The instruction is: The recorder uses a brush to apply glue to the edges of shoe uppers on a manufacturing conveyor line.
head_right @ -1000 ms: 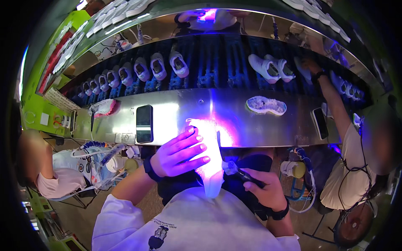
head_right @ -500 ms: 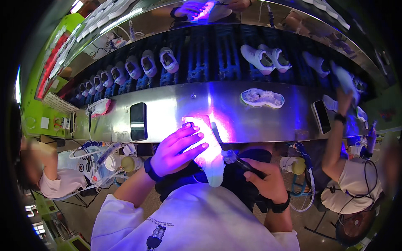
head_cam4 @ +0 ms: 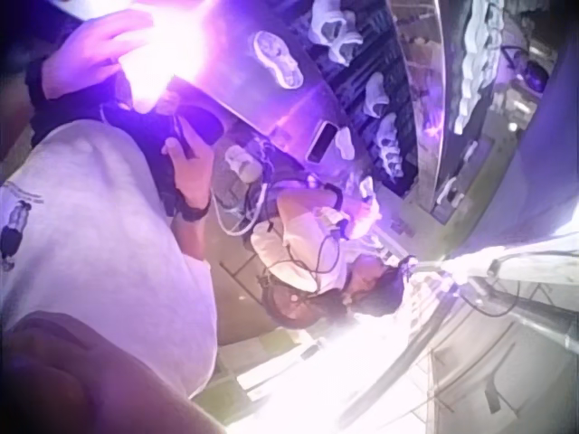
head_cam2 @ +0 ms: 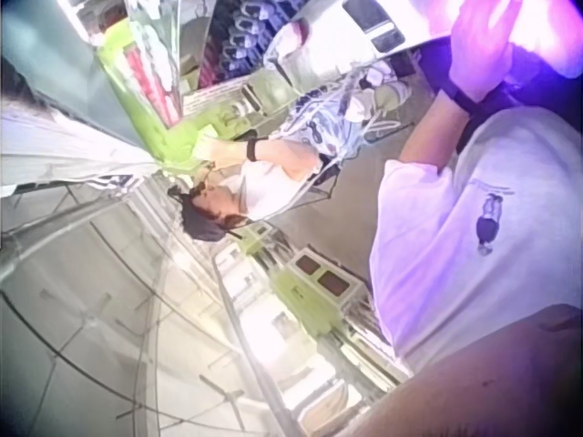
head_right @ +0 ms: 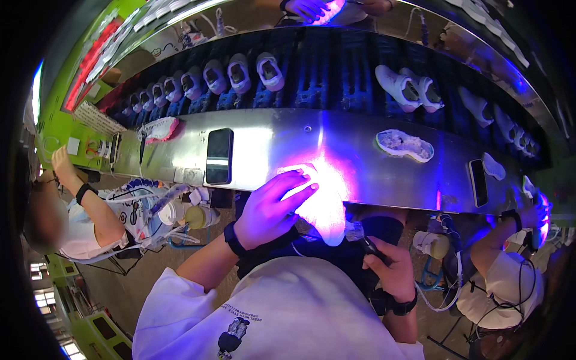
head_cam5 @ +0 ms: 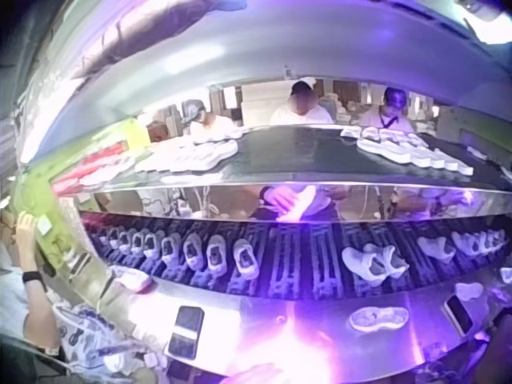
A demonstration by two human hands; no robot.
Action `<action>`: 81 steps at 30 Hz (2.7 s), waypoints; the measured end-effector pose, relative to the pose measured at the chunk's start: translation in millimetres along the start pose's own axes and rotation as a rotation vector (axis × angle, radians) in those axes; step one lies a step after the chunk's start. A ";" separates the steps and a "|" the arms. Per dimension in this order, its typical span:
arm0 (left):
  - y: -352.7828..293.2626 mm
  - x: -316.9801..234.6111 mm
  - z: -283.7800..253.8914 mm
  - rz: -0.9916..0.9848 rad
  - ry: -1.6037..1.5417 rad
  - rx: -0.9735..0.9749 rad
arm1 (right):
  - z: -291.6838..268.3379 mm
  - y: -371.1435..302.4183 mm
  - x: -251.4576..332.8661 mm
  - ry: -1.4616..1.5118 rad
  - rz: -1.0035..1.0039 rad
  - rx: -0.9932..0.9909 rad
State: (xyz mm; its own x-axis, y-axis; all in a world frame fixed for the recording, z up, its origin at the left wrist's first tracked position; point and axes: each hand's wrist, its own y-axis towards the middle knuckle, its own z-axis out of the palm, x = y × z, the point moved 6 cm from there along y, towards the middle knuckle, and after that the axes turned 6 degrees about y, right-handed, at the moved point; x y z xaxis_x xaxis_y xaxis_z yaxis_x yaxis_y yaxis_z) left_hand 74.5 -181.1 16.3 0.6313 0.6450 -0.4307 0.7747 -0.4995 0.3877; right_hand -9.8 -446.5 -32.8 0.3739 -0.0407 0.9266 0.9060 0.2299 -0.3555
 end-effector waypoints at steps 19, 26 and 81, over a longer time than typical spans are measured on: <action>-9.6 23.1 -24.1 -0.295 -0.093 0.124 | 21.7 23.7 77.9 -0.676 -0.229 -0.023; -4.9 29.8 -9.2 -0.245 -0.298 0.179 | 10.4 33.1 63.7 -0.498 -0.288 -0.083; 10.4 8.8 52.7 -0.702 -0.795 0.094 | -30.9 -5.4 34.8 -0.495 -0.105 -0.040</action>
State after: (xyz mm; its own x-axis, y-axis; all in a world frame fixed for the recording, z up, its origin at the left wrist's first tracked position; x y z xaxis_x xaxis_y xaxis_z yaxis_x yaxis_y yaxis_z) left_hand 90.0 -211.2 -26.4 -0.1432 0.2600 -0.9549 0.9522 -0.2268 -0.2045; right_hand 4.5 -479.2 -2.4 0.1507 0.4063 0.9012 0.9440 0.2115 -0.2532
